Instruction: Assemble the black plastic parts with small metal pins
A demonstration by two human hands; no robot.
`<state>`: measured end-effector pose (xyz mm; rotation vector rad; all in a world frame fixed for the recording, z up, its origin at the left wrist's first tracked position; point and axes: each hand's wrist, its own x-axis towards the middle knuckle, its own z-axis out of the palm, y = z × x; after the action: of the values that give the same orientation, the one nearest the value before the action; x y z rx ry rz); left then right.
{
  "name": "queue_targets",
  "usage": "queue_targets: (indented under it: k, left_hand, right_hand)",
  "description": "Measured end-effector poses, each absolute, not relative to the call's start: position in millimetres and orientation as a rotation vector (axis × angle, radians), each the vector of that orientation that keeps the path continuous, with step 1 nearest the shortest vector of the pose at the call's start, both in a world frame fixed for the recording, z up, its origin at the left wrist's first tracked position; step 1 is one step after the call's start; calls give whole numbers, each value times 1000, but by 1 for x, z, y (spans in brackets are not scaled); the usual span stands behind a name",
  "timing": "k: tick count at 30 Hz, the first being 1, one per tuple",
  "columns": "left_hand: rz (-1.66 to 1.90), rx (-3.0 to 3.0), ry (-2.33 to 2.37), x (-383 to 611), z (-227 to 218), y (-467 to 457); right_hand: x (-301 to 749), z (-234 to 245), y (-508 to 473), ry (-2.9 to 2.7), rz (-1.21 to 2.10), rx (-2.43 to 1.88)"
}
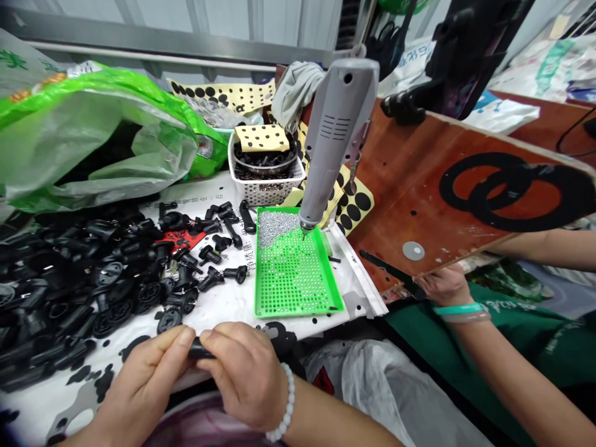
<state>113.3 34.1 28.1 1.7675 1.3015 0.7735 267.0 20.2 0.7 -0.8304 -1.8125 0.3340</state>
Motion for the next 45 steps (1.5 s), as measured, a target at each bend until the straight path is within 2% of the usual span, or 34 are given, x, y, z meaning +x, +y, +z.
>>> queue_targets:
  k: [3,9,12,17,25,28,31,34,38,45]
  left_hand:
    - [777,1751,1329,113,26,33]
    - [870,2211,1300,102,16,35]
    - [845,2311,1292,94,17,40]
    - [874,2187,1343,77,21,40]
    - [1041,1791,1479,55,19,31]
    - [1174,1748,1671,31,19,29]
    - [1278,1673,1945,-3,20,29]
    - [1350,1600,2178,-33,20,34]
    - [1359,1657,2329,-60,16,48]
    - [1359,2006,2309,-70,4,65]
  right_hand:
    - [264,-2,23,-1781,322,-884]
    - [257,-3,21,-1532,902,-978]
    - [255,-1,22,-1524,1004,-1031]
    - [248,6,30,-1670,825,-1021]
    - [241,27,49,-1919,887,-909]
    - [244,33,76,-2092,662,-922]
    - [242,34,111,-2404,305,-1175]
    - [231,32,137,-2530,153,-1306]
    - [217,28,152,-2605,54,-1387]
    - [206,24,160,-2630,28,-1532]
